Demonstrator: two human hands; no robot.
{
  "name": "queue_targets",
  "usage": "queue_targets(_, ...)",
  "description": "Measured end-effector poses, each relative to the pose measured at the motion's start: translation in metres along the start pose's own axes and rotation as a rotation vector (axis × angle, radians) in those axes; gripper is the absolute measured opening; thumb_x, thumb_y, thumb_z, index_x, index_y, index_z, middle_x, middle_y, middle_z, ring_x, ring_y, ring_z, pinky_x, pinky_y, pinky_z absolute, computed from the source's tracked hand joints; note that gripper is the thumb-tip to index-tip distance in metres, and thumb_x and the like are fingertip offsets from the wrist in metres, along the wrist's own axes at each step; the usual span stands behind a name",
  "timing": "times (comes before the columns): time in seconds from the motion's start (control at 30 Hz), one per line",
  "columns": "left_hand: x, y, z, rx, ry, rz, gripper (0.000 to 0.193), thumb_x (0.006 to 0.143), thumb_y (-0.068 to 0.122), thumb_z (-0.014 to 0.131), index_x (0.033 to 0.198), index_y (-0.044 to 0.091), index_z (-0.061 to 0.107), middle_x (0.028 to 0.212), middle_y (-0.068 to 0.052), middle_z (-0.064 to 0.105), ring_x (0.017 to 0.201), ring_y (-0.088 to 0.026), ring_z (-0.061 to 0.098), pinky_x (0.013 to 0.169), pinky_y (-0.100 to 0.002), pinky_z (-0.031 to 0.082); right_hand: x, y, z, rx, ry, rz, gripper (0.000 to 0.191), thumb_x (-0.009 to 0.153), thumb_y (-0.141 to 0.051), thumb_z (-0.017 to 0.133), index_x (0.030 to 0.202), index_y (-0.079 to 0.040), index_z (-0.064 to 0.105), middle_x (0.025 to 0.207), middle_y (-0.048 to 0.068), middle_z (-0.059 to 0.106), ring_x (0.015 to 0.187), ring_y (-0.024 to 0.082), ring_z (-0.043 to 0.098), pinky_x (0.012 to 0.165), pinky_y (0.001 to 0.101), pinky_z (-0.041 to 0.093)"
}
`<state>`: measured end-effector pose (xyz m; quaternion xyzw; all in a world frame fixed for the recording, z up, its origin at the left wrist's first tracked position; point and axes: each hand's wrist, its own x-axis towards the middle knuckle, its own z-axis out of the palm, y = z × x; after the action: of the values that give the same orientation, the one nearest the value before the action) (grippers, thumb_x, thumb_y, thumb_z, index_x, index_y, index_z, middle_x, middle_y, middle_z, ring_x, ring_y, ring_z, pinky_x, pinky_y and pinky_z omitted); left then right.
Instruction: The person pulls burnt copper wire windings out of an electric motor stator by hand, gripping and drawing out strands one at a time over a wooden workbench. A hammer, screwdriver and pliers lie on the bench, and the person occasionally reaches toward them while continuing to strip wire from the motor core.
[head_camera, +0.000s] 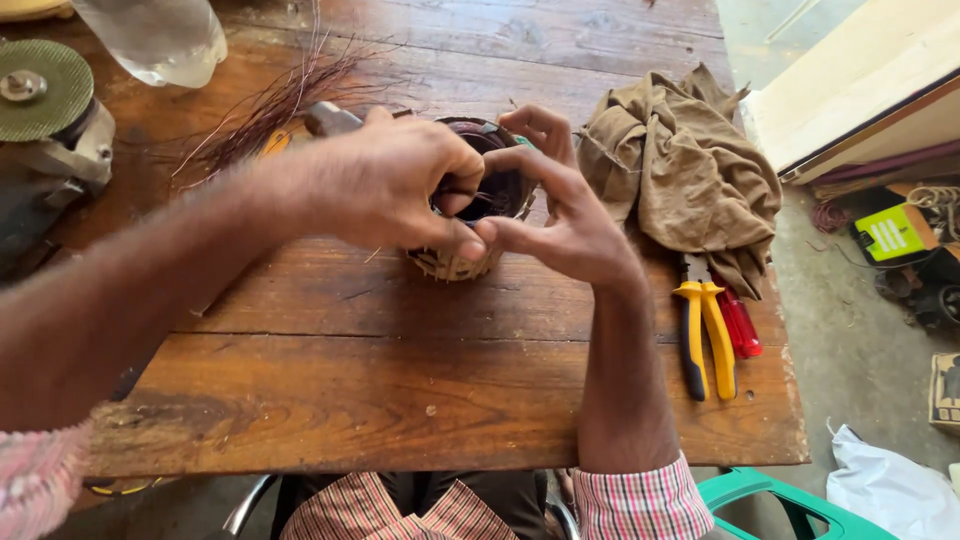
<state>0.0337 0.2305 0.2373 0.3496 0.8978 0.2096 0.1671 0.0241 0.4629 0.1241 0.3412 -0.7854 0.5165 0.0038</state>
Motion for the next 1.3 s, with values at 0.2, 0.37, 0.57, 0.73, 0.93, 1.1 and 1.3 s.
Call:
queue_targets(0.2,0.007,0.010,0.007,0.106,-0.071,-0.142,0.039,0.083,0.040,0.080,0.064,0.009,0.063,0.067,-0.005,0.069,0.062,-0.020,0.066,0.070,-0.046,0.057,-0.003,0.000,-0.005,0.113,-0.029,0.006,0.053,0.086,-0.050,0.085,0.119,-0.010,0.072,0.154,0.012,0.033,0.159,0.033,0.023,0.135,0.0563,0.026)
queue_targets(0.37,0.002,0.020,0.023,0.226,0.178,-0.084,0.027,0.085,0.032,0.080,0.078,0.007,0.069,0.069,-0.007,0.070,0.061,-0.018,0.066,0.061,-0.039,0.061,-0.006,0.002,-0.005,0.116,-0.041,0.007,0.052,0.086,-0.051,0.083,0.118,-0.011,0.072,0.156,0.012,0.032,0.160,0.034,0.020,0.135,0.0589,0.023)
queue_targets(0.57,-0.009,0.043,0.000,0.340,0.233,-0.063,0.028,0.099,0.030,0.073,0.090,0.004,0.072,0.072,-0.012,0.068,0.055,-0.019,0.066,0.047,-0.032,0.056,-0.009,-0.001,-0.006,0.145,-0.041,0.017,0.055,0.084,-0.053,0.082,0.119,-0.013,0.072,0.158,0.013,0.029,0.158,0.034,0.018,0.133,0.0597,0.020)
queue_targets(0.73,-0.012,0.036,-0.029,0.207,0.338,-0.045,0.043,0.104,0.042,0.068,0.084,0.004,0.075,0.065,-0.011,0.069,0.052,-0.021,0.063,0.044,-0.037,0.051,-0.010,-0.008,-0.007,0.075,-0.027,0.022,0.047,0.086,-0.050,0.083,0.113,-0.012,0.074,0.148,0.013,0.041,0.154,0.033,0.030,0.132,0.0563,0.029)
queue_targets(0.93,-0.015,0.024,-0.006,0.033,0.465,0.103,0.040,0.104,0.040,0.065,0.091,0.003,0.073,0.067,-0.012,0.070,0.051,-0.015,0.065,0.044,-0.033,0.053,-0.009,-0.016,-0.002,0.178,0.011,-0.039,0.039,0.098,-0.046,0.071,0.117,-0.013,0.076,0.149,0.011,0.043,0.149,0.030,0.038,0.128,0.0552,0.039)
queue_targets(1.1,-0.020,0.017,0.000,-0.218,0.434,0.088,0.032,0.101,0.035,0.061,0.102,0.005,0.073,0.074,-0.009,0.072,0.051,-0.017,0.060,0.038,-0.032,0.045,0.000,-0.018,0.011,-0.035,0.276,-0.184,0.029,0.104,-0.038,0.067,0.107,-0.010,0.077,0.154,0.015,0.043,0.147,0.030,0.037,0.124,0.0558,0.039)
queue_targets(1.3,-0.037,0.023,0.006,-0.041,0.852,0.486,0.031,0.113,0.029,0.059,0.103,0.003,0.072,0.086,-0.010,0.069,0.079,-0.021,0.055,0.070,-0.035,0.043,0.003,-0.025,0.019,0.136,0.328,-0.299,0.027,0.117,-0.032,0.054,0.105,-0.010,0.063,0.111,0.010,0.073,0.120,0.017,0.067,0.133,0.0498,0.035)
